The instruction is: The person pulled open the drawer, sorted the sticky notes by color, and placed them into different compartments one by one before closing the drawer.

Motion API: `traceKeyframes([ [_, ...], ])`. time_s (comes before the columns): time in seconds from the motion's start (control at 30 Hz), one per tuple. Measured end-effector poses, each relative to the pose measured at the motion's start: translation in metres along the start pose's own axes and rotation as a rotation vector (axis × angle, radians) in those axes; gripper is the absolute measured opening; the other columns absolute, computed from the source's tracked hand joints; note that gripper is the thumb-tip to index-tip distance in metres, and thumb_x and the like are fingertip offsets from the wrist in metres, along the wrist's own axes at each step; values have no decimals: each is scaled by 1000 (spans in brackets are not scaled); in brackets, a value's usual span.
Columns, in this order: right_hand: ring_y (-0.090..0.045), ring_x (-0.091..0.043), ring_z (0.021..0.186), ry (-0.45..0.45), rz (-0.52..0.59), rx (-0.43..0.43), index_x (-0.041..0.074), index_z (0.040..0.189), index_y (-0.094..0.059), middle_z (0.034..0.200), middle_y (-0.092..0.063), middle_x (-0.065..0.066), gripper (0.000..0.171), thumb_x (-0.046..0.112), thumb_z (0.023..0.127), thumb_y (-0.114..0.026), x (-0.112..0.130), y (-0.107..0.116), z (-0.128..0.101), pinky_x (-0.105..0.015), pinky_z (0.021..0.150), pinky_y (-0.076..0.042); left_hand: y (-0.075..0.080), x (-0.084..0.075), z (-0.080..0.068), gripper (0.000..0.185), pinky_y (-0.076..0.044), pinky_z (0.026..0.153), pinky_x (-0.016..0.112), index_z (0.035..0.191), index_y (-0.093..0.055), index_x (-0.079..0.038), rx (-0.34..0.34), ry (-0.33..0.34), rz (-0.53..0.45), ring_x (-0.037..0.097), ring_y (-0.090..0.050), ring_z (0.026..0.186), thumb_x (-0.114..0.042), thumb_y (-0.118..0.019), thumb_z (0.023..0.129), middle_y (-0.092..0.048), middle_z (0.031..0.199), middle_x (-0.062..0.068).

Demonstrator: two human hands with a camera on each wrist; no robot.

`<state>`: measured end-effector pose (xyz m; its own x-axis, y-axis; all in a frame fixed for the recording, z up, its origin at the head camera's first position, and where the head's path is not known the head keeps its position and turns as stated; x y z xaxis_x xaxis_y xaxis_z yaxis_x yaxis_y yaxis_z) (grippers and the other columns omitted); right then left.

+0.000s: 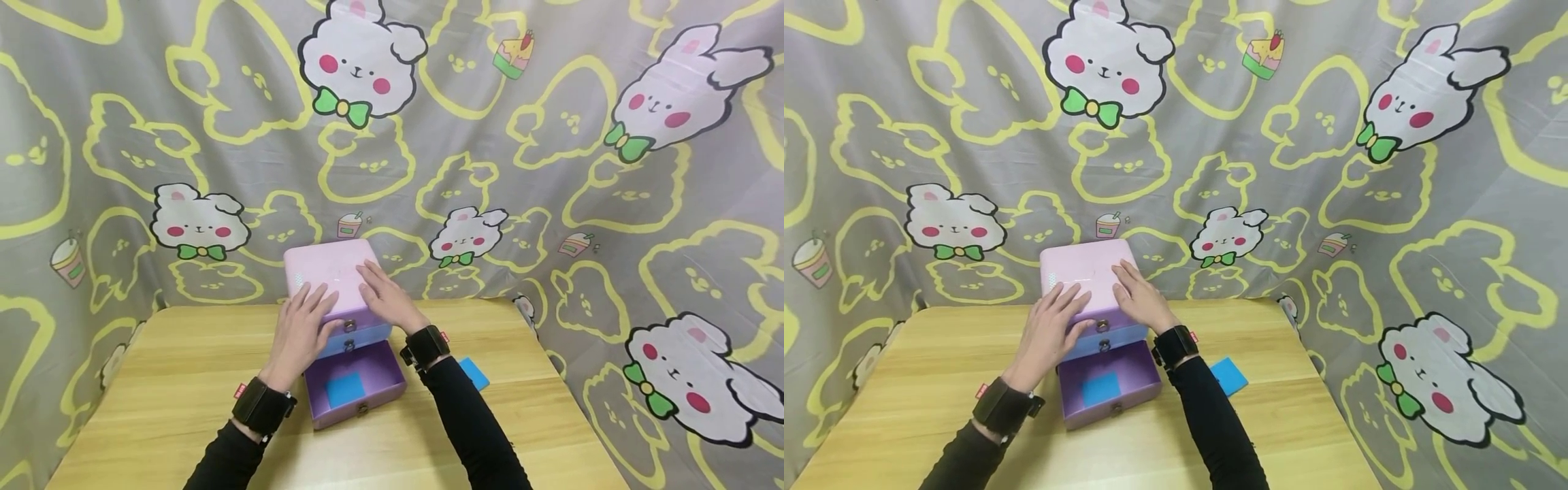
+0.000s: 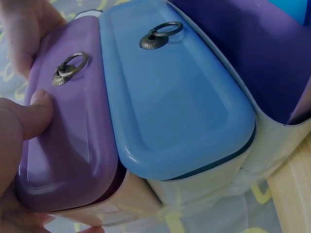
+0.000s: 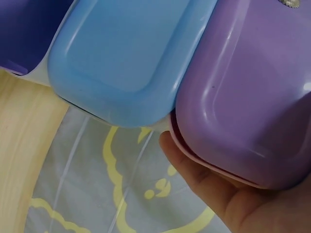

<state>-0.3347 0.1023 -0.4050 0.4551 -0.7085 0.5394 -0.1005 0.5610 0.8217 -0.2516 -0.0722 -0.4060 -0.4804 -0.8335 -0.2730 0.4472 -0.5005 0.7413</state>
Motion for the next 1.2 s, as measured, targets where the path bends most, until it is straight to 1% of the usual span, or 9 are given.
traceKeyframes([
  [0.33, -37, -30, 152, -6, -53, -32, 19, 155, -43, 167, -33, -5, 49, 33, 109, -35, 8, 9, -6, -59, 122, -33, 1, 2, 2, 52, -41, 106, 68, 137, -63, -14, -9, -6, 11, 46, -46, 141, -35, -73, 91, -59, 146, 17],
  [0.5, -46, -28, 147, -10, -83, -109, 16, 148, -53, 160, -46, -6, 45, 31, 108, -38, 9, 15, -15, -53, 119, -39, 0, 3, 2, 52, -40, 108, 67, 138, -63, -14, 6, -2, 5, 46, -45, 142, -36, -72, 92, -58, 147, 17],
  [0.57, -61, -29, 133, -1, -92, -184, 14, 134, -65, 145, -62, -8, 39, 30, 107, -42, 11, 20, -20, -51, 111, -49, -1, 3, 1, 53, -39, 109, 67, 139, -62, -14, 15, 4, 0, 45, -44, 143, -36, -72, 92, -57, 148, 17],
  [0.63, -74, -30, 105, 11, -94, -268, 12, 110, -74, 115, -77, -10, 32, 27, 106, -45, 12, 26, -25, -49, 93, -58, -1, 3, 1, 53, -38, 110, 67, 139, -62, -14, 21, 11, -6, 45, -43, 144, -36, -72, 92, -56, 149, 17],
  [0.73, -72, -28, 77, 17, -109, -386, 11, 88, -72, 83, -76, -9, 30, 25, 104, -50, 13, 34, -33, -45, 75, -59, -1, 3, 1, 53, -38, 110, 67, 139, -62, -14, 24, 17, -10, 45, -42, 144, -36, -72, 92, -56, 149, 17],
  [0.77, -71, -27, 77, 8, -110, -406, 11, 89, -73, 82, -75, -8, 29, 25, 104, -52, 12, 35, -37, -45, 75, -59, -1, 3, 0, 53, -38, 110, 67, 139, -62, -14, 25, 17, -11, 45, -42, 144, -36, -72, 92, -56, 149, 17],
  [0.87, -72, -30, 101, -25, -126, -452, 9, 109, -74, 108, -77, -11, 25, 26, 100, -58, 6, 37, -49, -47, 90, -59, -1, 3, 0, 53, -38, 111, 66, 139, -62, -14, 28, 12, -7, 45, -43, 144, -36, -72, 92, -56, 149, 17],
  [0.97, -65, -33, 122, -82, -129, -443, 8, 126, -68, 130, -70, -13, 36, 29, 98, -62, -5, 37, -62, -50, 103, -54, -2, 2, -1, 53, -37, 112, 66, 139, -62, -14, 27, 3, -8, 46, -43, 143, -36, -72, 92, -57, 148, 17],
  [1.2, -60, -37, 126, -161, -133, -434, 9, 132, -63, 136, -65, -15, 43, 31, 95, -67, -22, 46, -84, -56, 100, -53, -1, 4, 1, 52, -38, 111, 65, 138, -63, -13, 4, -13, -13, 46, -43, 143, -35, -72, 92, -57, 147, 18],
])
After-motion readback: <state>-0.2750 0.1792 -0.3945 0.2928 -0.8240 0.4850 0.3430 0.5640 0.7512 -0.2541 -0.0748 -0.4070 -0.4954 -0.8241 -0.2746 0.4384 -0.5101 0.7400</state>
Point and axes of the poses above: each hand's wrist, its own z-axis towards the middle knuckle, its own y-axis out of the back of the hand, x = y × z, the point moved 6 cm from there along z, towards the middle knuckle
